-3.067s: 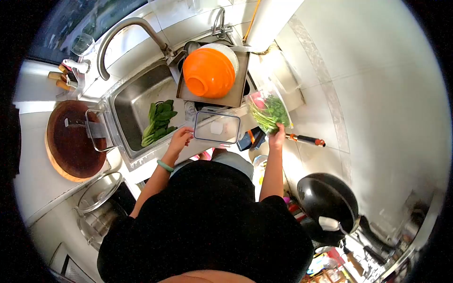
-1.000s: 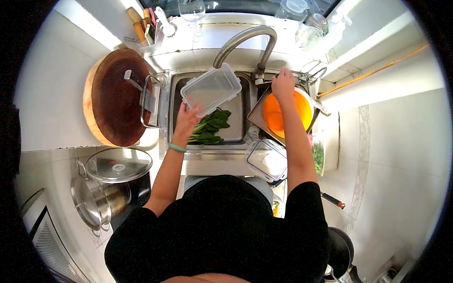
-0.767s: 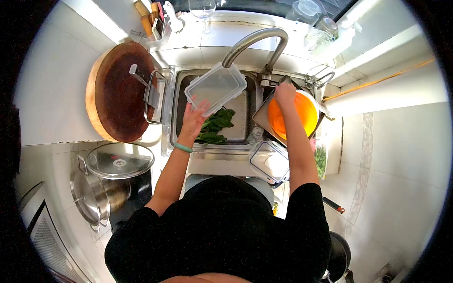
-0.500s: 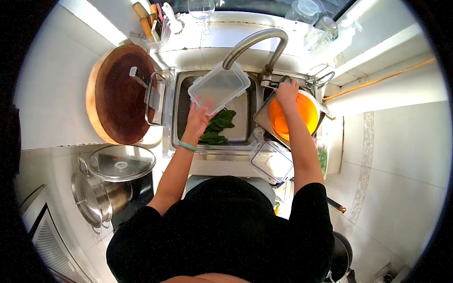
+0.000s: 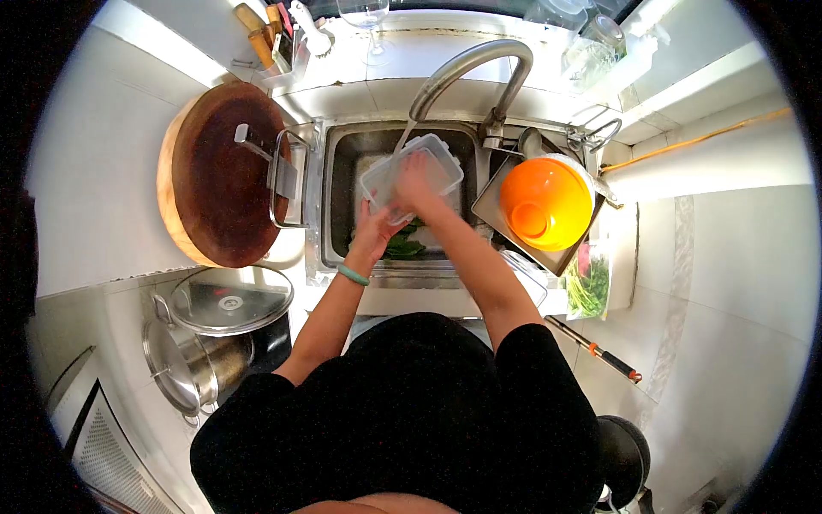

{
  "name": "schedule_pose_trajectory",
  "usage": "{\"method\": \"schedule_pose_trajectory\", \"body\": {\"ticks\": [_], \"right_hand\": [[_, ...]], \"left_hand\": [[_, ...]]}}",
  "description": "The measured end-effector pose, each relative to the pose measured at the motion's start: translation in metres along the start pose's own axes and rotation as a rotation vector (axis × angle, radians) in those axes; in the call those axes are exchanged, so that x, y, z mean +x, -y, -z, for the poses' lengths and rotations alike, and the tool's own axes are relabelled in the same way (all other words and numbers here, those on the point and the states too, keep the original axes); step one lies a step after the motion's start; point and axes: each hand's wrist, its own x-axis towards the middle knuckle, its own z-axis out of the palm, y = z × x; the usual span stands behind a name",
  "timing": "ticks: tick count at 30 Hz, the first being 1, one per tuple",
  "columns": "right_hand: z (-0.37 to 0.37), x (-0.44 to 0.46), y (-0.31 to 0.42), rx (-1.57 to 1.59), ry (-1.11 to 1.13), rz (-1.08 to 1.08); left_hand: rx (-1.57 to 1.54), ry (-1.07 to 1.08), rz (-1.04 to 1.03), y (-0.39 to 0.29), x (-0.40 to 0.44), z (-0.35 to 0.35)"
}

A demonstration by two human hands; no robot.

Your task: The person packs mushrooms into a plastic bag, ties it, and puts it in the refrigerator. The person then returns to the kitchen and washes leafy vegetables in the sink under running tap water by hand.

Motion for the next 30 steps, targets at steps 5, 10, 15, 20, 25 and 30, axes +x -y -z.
{"method": "schedule_pose_trajectory", "body": {"ticks": [5,10,15,20,25,30], "right_hand": [[0.028,-0.021,0.019,0.794,-0.007,0.243],[0.033,-0.036,0.012,0.821,0.306,0.245],[0.017,-0.046,-0.033,0.725,0.185,0.221],[0.040,-0.059,-0.057,0.290,-0.052,0.276],[0.026,-0.058,-0.052,0.938,-0.305,-0.277],[0.032,-0.074,-0.061,1.175,-0.182,-0.435]], "left_hand": [[0.020,0.016,0.058,-0.014,0.016,0.030],[0.112,0.036,-0.022,-0.032,0.031,0.035],[0.276,-0.104,-0.051,-0.055,0.021,0.017],[0.531,-0.181,0.056,-0.061,0.023,0.038],[0.163,-0.173,0.370,-0.027,0.059,0.075],[0.163,-0.086,0.334,0.002,0.075,0.075]]}}
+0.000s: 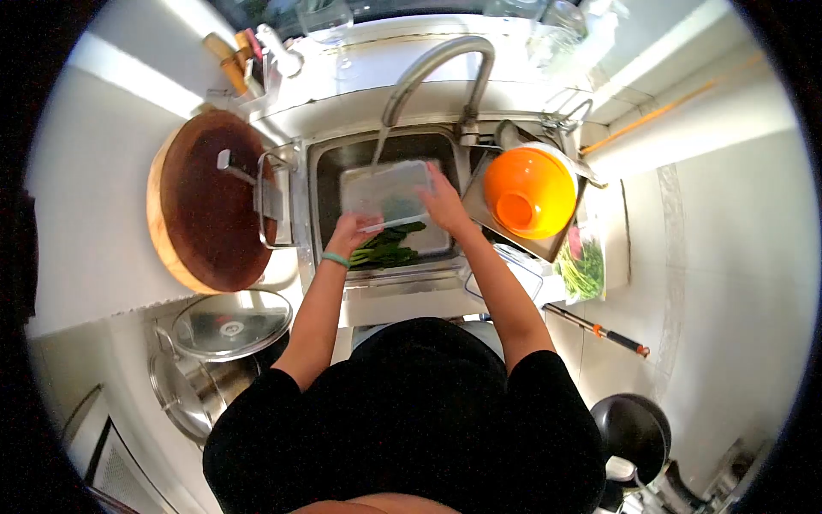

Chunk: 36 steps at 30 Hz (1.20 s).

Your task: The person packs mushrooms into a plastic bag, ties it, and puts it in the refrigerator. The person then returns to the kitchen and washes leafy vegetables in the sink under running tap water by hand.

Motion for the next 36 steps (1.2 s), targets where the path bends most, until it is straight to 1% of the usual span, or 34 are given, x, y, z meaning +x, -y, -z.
{"method": "schedule_pose_trajectory", "body": {"ticks": [1,3,4,5,6,8,9,11,12,13,14,15,16,17,18,19,20,21,22,23,24,25,26,27,28,29,30,31,32,33,34,35,36], "right_hand": [[0.002,-0.008,0.005,0.061,0.004,-0.092],[0.008,-0.030,0.002,0.052,-0.014,-0.115],[0.015,-0.046,-0.002,0.053,-0.001,-0.125],[0.026,-0.063,-0.006,-0.101,0.017,-0.063],[0.037,-0.083,-0.013,-0.115,0.008,-0.094],[0.058,-0.120,-0.027,-0.451,-0.012,0.085],[0.065,-0.141,-0.039,-0.477,-0.130,0.052],[0.082,-0.179,-0.044,-0.478,-0.333,-0.127],[0.093,-0.196,-0.045,-0.548,-0.389,-0.254],[0.098,-0.212,-0.044,-0.716,-0.468,-0.345],[0.103,-0.226,-0.044,-0.800,-0.517,-0.477],[0.105,-0.240,-0.053,-0.817,-0.585,-0.585],[0.105,-0.254,-0.070,-0.831,-0.653,-0.690],[0.103,-0.269,-0.102,-0.832,-0.653,-0.690],[0.100,-0.286,-0.144,-0.829,-0.655,-0.712],[0.100,-0.296,-0.165,-0.825,-0.659,-0.731],[0.103,-0.300,-0.164,-0.823,-0.652,-0.724],[0.107,-0.301,-0.164,-0.214,-0.638,-0.864],[0.108,-0.299,-0.163,0.400,-0.576,-0.953],[0.103,-0.300,-0.162,0.505,-0.602,-0.875],[0.108,-0.303,-0.158,0.498,-0.512,-0.869],[0.114,-0.309,-0.156,0.486,-0.413,-0.800],[0.116,-0.312,-0.145,0.476,-0.435,-0.870],[0.123,-0.316,-0.131,0.518,-0.350,-0.844],[0.126,-0.319,-0.126,0.553,-0.353,-0.838],[0.134,-0.318,-0.113,0.528,-0.272,-0.841],[0.139,-0.315,-0.102,0.607,-0.266,-0.802],[0.140,-0.310,-0.095,0.612,-0.249,-0.761],[0.142,-0.301,-0.082,0.617,-0.234,-0.718],[0.143,-0.290,-0.069,0.612,-0.223,-0.712],[0.139,-0.266,-0.042,0.529,-0.163,-0.682],[0.131,-0.240,-0.017,0.446,-0.108,-0.651],[0.116,-0.214,0.001,0.528,-0.120,-0.585]], "left_hand": [[0.092,-0.005,-0.137,-0.001,-0.009,-0.012],[0.161,-0.081,-0.259,-0.011,-0.022,-0.027],[0.074,0.055,-0.286,-0.007,-0.007,-0.006],[0.020,0.082,-0.297,-0.013,-0.021,-0.012],[-0.167,0.072,-0.223,-0.019,-0.033,-0.018],[-0.257,0.081,-0.220,-0.020,-0.050,-0.026],[-0.257,0.082,-0.222,-0.016,-0.045,-0.018],[-0.476,0.145,-0.096,-0.001,-0.038,0.004],[-0.474,0.142,-0.096,0.002,-0.042,0.005],[-0.476,0.104,-0.116,0.006,-0.047,0.003],[-0.479,0.069,-0.134,0.010,-0.049,0.000],[-0.480,0.069,-0.127,0.014,-0.049,0.000],[-0.427,0.070,-0.171,0.016,-0.048,0.002],[-0.374,0.071,-0.218,0.017,-0.048,0.003],[-0.375,0.068,-0.219,0.017,-0.050,0.002],[-0.344,0.056,-0.215,0.015,-0.052,0.000],[-0.316,0.039,-0.214,0.011,-0.058,-0.002],[-0.320,0.032,-0.225,0.007,-0.062,-0.006],[-0.263,-0.015,-0.254,0.004,-0.068,-0.015],[-0.209,-0.067,-0.284,0.003,-0.073,-0.020],[-0.219,-0.082,-0.305,0.002,-0.073,-0.019],[-0.158,-0.071,-0.311,0.001,-0.069,-0.015],[-0.091,-0.061,-0.314,0.000,-0.065,-0.010],[-0.037,-0.115,-0.322,0.000,-0.061,-0.004],[-0.043,-0.122,-0.344,-0.004,-0.063,-0.006],[0.039,-0.169,-0.377,-0.007,-0.067,-0.009],[0.120,-0.218,-0.401,-0.007,-0.072,-0.013],[0.102,-0.249,-0.431,-0.009,-0.078,-0.017],[0.092,-0.255,-0.442,-0.011,-0.080,-0.019],[0.188,-0.324,-0.478,-0.012,-0.082,-0.019],[0.286,-0.391,-0.513,-0.014,-0.085,-0.020],[0.303,-0.404,-0.519,-0.018,-0.090,-0.022],[0.298,-0.404,-0.524,-0.019,-0.091,-0.021]]}}
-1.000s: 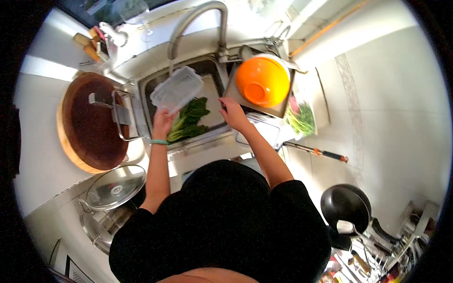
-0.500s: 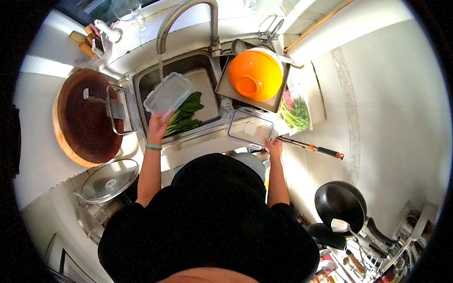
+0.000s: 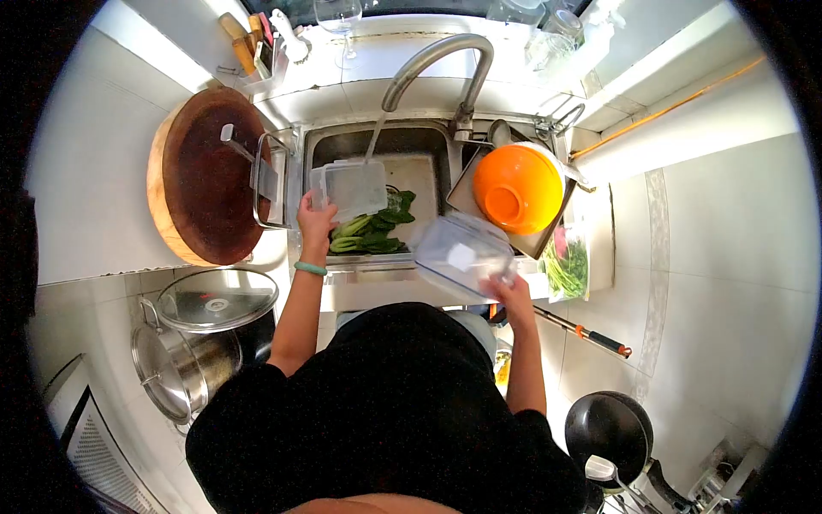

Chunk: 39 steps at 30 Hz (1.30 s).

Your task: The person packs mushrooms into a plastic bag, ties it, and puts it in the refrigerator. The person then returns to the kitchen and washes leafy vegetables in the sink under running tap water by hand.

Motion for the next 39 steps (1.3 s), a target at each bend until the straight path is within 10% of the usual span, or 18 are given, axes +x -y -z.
{"method": "schedule_pose_trajectory", "body": {"ticks": [5,13,25,39], "right_hand": [[-0.115,0.098,0.038,-0.165,0.054,0.110],[-0.218,0.163,0.065,-0.440,0.042,0.241],[-0.156,0.209,0.078,-0.916,-0.160,0.485],[-0.100,0.281,0.088,-0.454,-0.305,0.338]], "left_hand": [[0.489,-0.336,-0.457,-0.015,-0.009,0.013],[0.495,-0.403,-0.551,-0.048,-0.045,0.033],[0.423,-0.283,-0.674,-0.055,-0.061,0.043],[0.614,-0.211,-0.878,-0.060,-0.071,0.033]]}}
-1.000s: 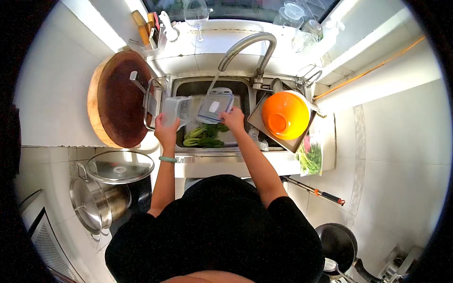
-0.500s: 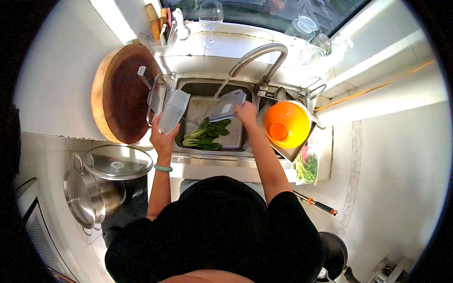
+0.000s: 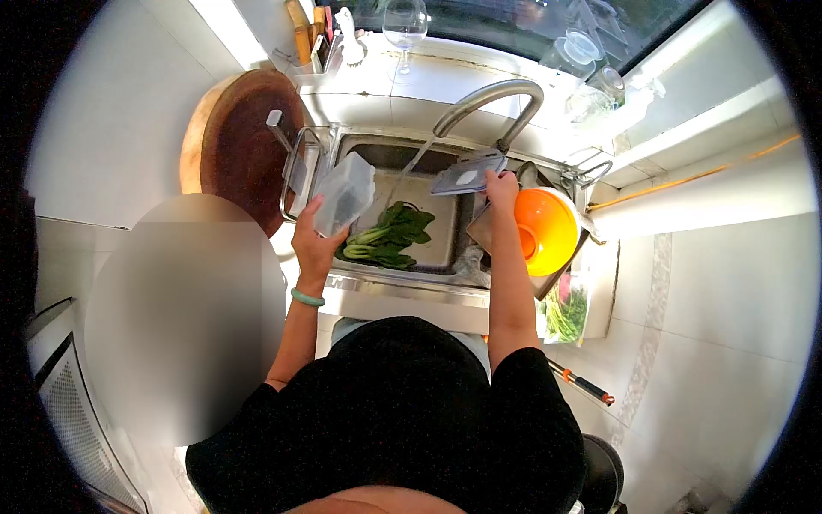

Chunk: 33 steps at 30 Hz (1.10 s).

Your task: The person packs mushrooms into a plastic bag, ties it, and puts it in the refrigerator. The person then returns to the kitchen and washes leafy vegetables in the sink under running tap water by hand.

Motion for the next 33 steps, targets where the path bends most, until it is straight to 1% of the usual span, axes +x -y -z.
{"method": "schedule_pose_trajectory", "body": {"ticks": [2,4,6,7,8,9,11,12,13,15,16,18,19,22,24,25,27,28,29,30,31,32,33], "right_hand": [[0.000,0.000,0.006,-0.005,-0.001,-0.002],[0.003,0.010,0.005,-0.209,-0.015,0.087],[0.007,0.024,0.008,-0.214,0.020,0.126],[0.007,0.027,0.011,-0.217,0.045,0.162],[0.018,0.000,0.046,-0.277,-0.017,0.210],[0.019,0.002,0.047,-0.288,-0.006,0.222],[0.021,0.016,0.039,-0.533,0.062,0.178],[0.016,0.030,0.016,-0.625,0.010,0.275],[0.019,0.020,0.026,-0.630,0.016,0.279],[0.031,-0.024,0.057,-0.740,0.313,0.258],[0.028,-0.037,0.054,-0.750,0.317,0.262],[0.020,-0.066,0.047,-0.786,0.331,0.384],[0.014,-0.082,0.048,-0.795,0.344,0.395],[0.009,-0.122,0.059,-0.805,0.319,0.393],[0.012,-0.139,0.073,-0.627,0.317,0.456],[0.014,-0.147,0.079,-0.632,0.332,0.467],[0.015,-0.160,0.089,-0.613,0.229,0.492],[0.011,-0.164,0.088,-0.613,0.249,0.512],[0.007,-0.169,0.087,-0.714,0.208,0.526],[0.007,-0.174,0.083,-0.816,0.169,0.545],[0.016,-0.158,0.048,-0.918,0.158,0.834],[0.020,-0.140,0.016,-0.988,0.142,1.149],[0.023,-0.161,0.046,-0.885,0.164,0.997]], "left_hand": [[0.013,0.000,-0.020,-0.001,0.000,0.001],[0.027,0.000,-0.031,-0.004,-0.003,0.003],[0.031,0.024,-0.092,-0.007,-0.003,0.006],[0.036,0.022,-0.085,-0.007,-0.003,0.008],[0.053,0.032,-0.118,-0.007,-0.004,0.009],[0.068,0.034,-0.146,-0.008,-0.005,0.008],[0.067,0.020,-0.132,-0.008,-0.008,0.009],[0.065,0.033,-0.135,-0.008,-0.009,0.010],[0.062,0.047,-0.140,-0.006,-0.009,0.011],[0.096,0.043,-0.142,-0.003,-0.012,0.011],[0.131,0.039,-0.151,-0.001,-0.013,0.010],[0.155,0.032,-0.157,0.005,-0.014,0.008],[0.182,0.029,-0.173,0.009,-0.015,0.008],[0.150,0.028,-0.138,0.009,-0.011,0.019],[0.080,0.000,-0.124,0.001,-0.005,0.030],[0.087,-0.011,-0.111,-0.005,0.000,0.037],[0.013,-0.132,-0.227,-0.012,0.007,0.047],[0.007,-0.155,-0.292,-0.010,0.009,0.047],[0.026,-0.175,-0.276,-0.006,0.010,0.045],[0.082,-0.144,-0.360,0.000,0.007,0.041],[0.150,-0.118,-0.438,0.004,0.004,0.037],[0.112,-0.135,-0.482,0.007,-0.001,0.033],[0.096,-0.155,-0.523,0.009,-0.007,0.035]]}}
